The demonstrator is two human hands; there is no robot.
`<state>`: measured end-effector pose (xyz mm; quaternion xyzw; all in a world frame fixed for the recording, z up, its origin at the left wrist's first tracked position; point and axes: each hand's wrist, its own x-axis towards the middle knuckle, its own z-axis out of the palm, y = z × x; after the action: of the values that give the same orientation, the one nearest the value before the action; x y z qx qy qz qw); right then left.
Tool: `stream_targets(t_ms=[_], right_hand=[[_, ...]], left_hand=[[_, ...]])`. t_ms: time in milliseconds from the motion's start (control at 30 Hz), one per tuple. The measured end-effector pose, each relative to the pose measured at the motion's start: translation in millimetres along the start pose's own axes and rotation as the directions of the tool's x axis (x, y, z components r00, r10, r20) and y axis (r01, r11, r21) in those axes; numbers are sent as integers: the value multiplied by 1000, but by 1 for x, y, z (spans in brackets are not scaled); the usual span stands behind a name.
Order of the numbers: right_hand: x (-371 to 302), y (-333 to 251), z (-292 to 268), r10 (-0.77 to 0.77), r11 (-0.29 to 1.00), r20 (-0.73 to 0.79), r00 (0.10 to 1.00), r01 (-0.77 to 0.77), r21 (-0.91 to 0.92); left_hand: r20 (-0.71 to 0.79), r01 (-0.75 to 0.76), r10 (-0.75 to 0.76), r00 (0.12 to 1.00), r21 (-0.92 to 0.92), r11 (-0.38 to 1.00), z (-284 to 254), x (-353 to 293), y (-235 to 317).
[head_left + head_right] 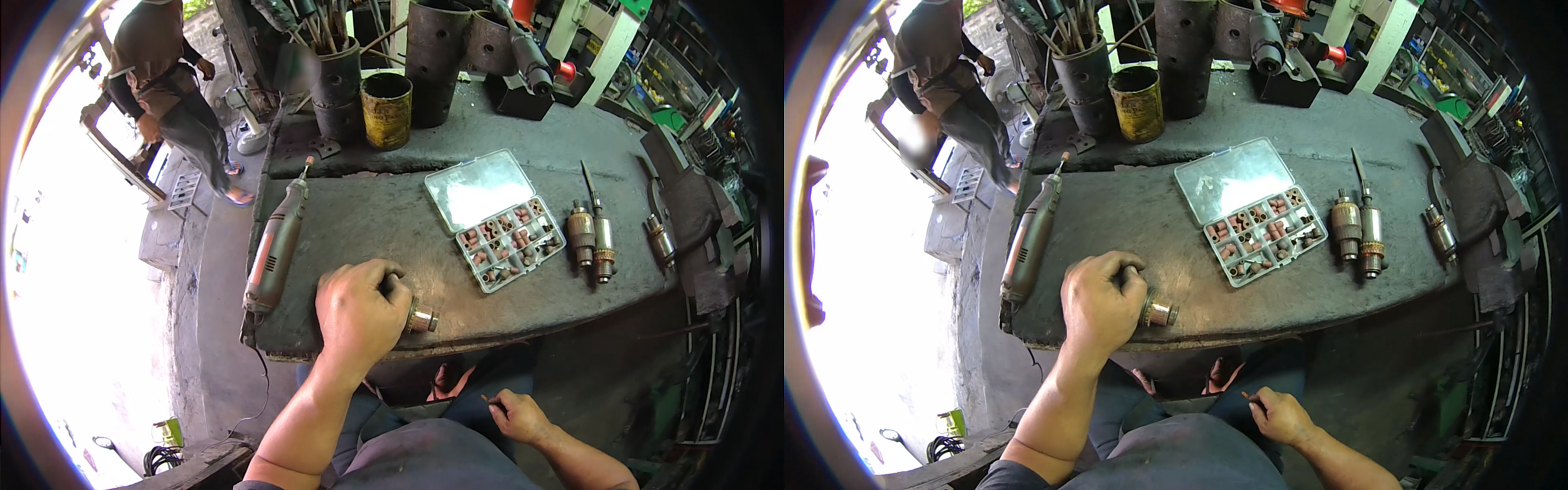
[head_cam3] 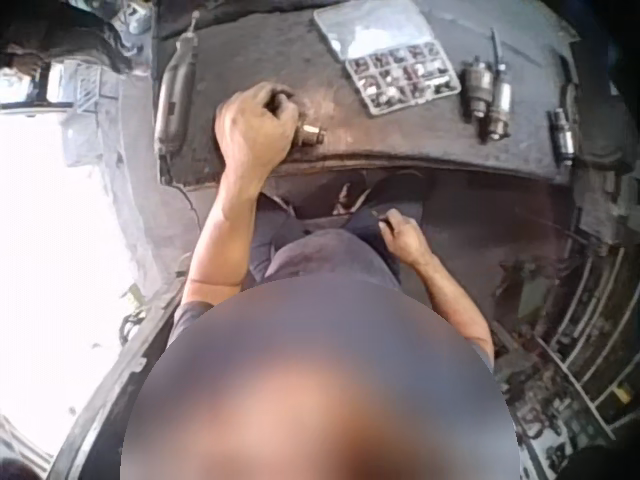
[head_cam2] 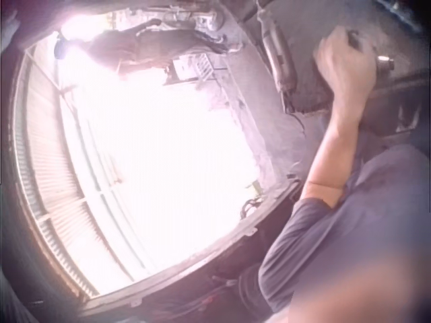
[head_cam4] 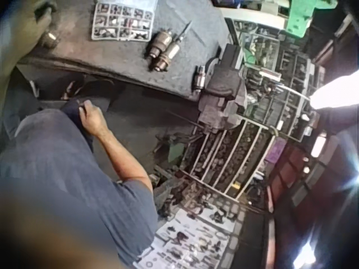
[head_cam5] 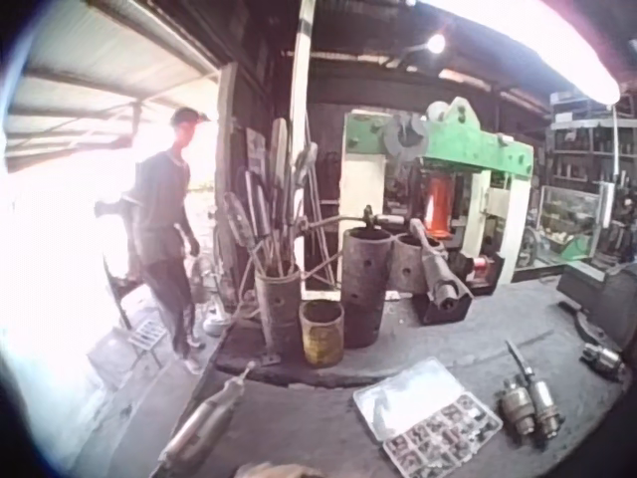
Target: The person assembles small mechanical components on a workbench, using a rotary tool to modify a brass fitting and a hammer to tap a cylindrical part secured in a bench vise. The person handles multiple small parts and tools throughout the process.
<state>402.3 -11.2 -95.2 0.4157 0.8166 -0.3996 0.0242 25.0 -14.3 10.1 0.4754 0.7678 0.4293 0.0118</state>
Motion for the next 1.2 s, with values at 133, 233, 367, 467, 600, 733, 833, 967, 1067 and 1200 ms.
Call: stream_targets(t_ms=[133, 233, 367, 467, 600, 733, 833, 967, 1067, 1200], right_hand=[[5, 5, 10, 66, 997, 9, 998, -66, 46], [10, 5, 12, 82, 995, 21, 996, -83, 55], [15, 6, 11, 93, 993, 8, 996, -93, 65], [17, 4, 11, 85, 994, -14, 996, -84, 69], [16, -15, 6, 50, 997, -53, 997, -46, 68], [10, -59, -6, -1, 980, -102, 995, 21, 200], [10, -101, -21, 33, 915, -81, 996, 2, 404], [25, -152, -45, -156, 927, -78, 985, 173, 332], [45, -181, -63, -153, 912, -117, 981, 186, 366], [75, -200, -79, -203, 927, -168, 965, 245, 286]], left_hand=[[24, 20, -20, 1000, 3, 1000, 1, 0, -1], [35, 50, -50, 998, 1, 999, 2, 0, -1], [20, 43, -43, 999, 6, 999, 4, 0, -2], [-4, 86, -86, 996, -43, 995, 7, 1, -2], [23, -50, 51, 998, -40, 998, 4, 4, -3], [196, 45, 5, 981, -250, 967, -12, 6, -4], [278, 41, 22, 960, -218, 975, -21, 7, -5], [241, -61, 105, 965, -183, 981, -16, 8, -5], [217, -71, 116, 969, -206, 976, -12, 8, -8], [253, -101, 148, 956, -191, 976, -13, 12, -10]])
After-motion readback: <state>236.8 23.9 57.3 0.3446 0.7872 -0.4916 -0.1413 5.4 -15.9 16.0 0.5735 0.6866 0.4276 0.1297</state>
